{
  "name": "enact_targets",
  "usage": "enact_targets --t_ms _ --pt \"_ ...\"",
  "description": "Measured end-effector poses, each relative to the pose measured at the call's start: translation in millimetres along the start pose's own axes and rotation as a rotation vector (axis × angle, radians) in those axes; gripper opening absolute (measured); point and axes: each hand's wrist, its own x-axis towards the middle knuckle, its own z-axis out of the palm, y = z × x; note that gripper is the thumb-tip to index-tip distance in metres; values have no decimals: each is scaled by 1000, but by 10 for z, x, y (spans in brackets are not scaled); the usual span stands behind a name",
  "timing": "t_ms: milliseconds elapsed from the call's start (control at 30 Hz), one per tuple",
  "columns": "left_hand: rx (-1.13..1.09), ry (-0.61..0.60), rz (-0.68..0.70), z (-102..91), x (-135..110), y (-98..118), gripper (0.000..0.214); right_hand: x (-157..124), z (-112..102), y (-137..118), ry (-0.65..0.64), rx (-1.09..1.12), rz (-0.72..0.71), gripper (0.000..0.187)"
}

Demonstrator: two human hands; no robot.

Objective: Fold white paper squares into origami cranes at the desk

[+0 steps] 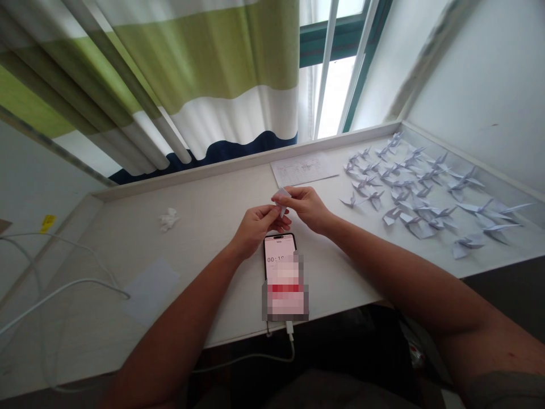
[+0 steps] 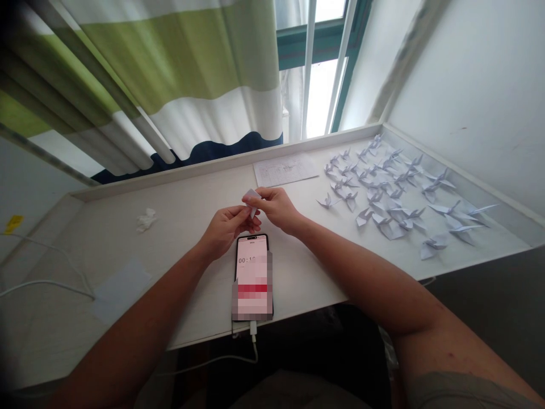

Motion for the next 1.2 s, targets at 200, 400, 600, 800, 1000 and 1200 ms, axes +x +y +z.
enact_targets --t_ms 200,400,600,800,1000,1200 --pt "-19 6 29 -15 7 -27 46 0 -3 -21 22 -31 -10 45" --pt "36 14 60 -3 0 -22 43 -5 2 1 24 -12 -31 46" --pt "180 23 173 55 -27 41 30 -21 42 7 20 69 5 51" --pt "82 10 81 16 -25 23 20 12 -18 12 79 -2 -29 47" --pt "31 7 48 29 -4 -14 44 46 -57 95 86 103 61 44" --pt "80 12 125 26 7 -59 42 12 2 91 -96 186 90 43"
